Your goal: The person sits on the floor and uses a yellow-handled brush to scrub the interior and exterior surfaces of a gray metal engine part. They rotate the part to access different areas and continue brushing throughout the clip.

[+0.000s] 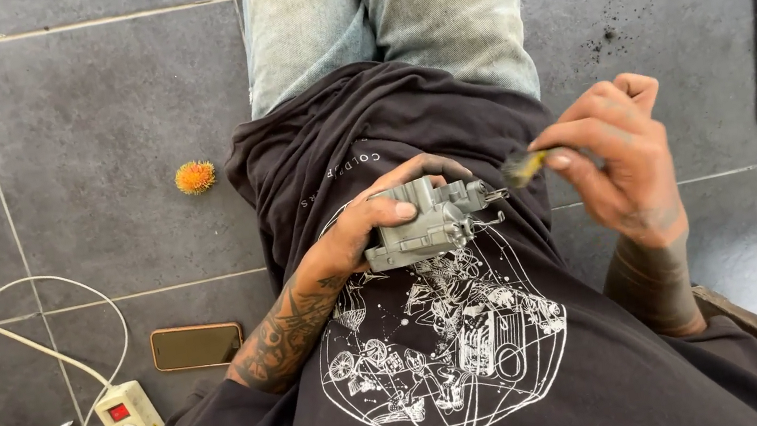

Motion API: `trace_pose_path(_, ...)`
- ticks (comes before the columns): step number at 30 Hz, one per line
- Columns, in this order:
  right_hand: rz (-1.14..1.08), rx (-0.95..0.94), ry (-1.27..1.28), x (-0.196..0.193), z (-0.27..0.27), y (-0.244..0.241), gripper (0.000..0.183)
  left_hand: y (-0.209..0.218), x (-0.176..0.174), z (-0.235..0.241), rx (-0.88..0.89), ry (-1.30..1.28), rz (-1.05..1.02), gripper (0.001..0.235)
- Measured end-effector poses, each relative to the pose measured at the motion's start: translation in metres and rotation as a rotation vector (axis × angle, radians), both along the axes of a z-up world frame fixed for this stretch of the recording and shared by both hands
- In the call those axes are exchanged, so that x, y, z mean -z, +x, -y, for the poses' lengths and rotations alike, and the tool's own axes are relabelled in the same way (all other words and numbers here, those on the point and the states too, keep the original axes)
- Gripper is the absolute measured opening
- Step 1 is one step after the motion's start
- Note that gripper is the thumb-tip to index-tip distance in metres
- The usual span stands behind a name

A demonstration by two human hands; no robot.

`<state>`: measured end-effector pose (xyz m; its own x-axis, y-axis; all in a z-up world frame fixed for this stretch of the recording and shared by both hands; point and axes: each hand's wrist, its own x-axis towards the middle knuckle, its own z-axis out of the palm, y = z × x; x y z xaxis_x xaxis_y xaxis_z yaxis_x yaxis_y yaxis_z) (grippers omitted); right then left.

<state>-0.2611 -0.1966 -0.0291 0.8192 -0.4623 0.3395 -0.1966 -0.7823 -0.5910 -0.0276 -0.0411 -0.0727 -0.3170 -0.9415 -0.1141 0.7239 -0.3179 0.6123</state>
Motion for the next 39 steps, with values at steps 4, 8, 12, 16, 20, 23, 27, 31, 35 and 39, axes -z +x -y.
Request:
trace_pose_path(4, 0.124, -0.096, 0.044, -0.012, -0.009, 0.001, 0.034, -0.001, -0.002, -0.002, -0.015, -0.008, 0.006, 0.068)
trace_pose_path(8, 0.093, -0.090, -0.014, -0.002, -0.002, 0.001, 0.029, 0.000, -0.002, 0.000, -0.022, 0.005, 0.012, 0.070)
trace_pose_path(12, 0.219, -0.061, -0.089, 0.004, -0.002, -0.006, 0.030, -0.002, 0.009, -0.002, -0.044, -0.010, -0.071, 0.071)
trace_pose_path(16, 0.214, -0.138, -0.135, 0.006, -0.008, 0.006, 0.026, -0.004, 0.018, 0.000, -0.083, -0.009, -0.113, 0.069)
trace_pose_path(20, 0.260, 0.041, -0.235, 0.017, -0.002, -0.001, 0.029, -0.007, 0.036, -0.002, -0.097, 0.054, -0.334, 0.069)
trace_pose_path(23, 0.272, 0.037, -0.195, 0.019, -0.009, -0.001, 0.028, -0.006, 0.038, -0.002, -0.104, 0.052, -0.340, 0.071)
trace_pose_path(27, 0.125, -0.083, -0.170, 0.000, -0.028, 0.026, 0.027, -0.006, 0.035, -0.001, -0.121, 0.068, -0.287, 0.072)
trace_pose_path(31, 0.102, 0.043, -0.192, 0.014, -0.019, 0.013, 0.027, -0.008, 0.039, -0.003, -0.156, 0.084, -0.326, 0.069)
trace_pose_path(35, 0.141, 0.061, -0.162, 0.023, -0.022, 0.008, 0.025, -0.010, 0.043, -0.002, -0.228, -0.003, -0.363, 0.062)
trace_pose_path(39, 0.212, -0.070, -0.024, 0.026, -0.029, 0.036, 0.021, -0.026, 0.092, -0.004, -0.334, 0.120, -0.403, 0.063)
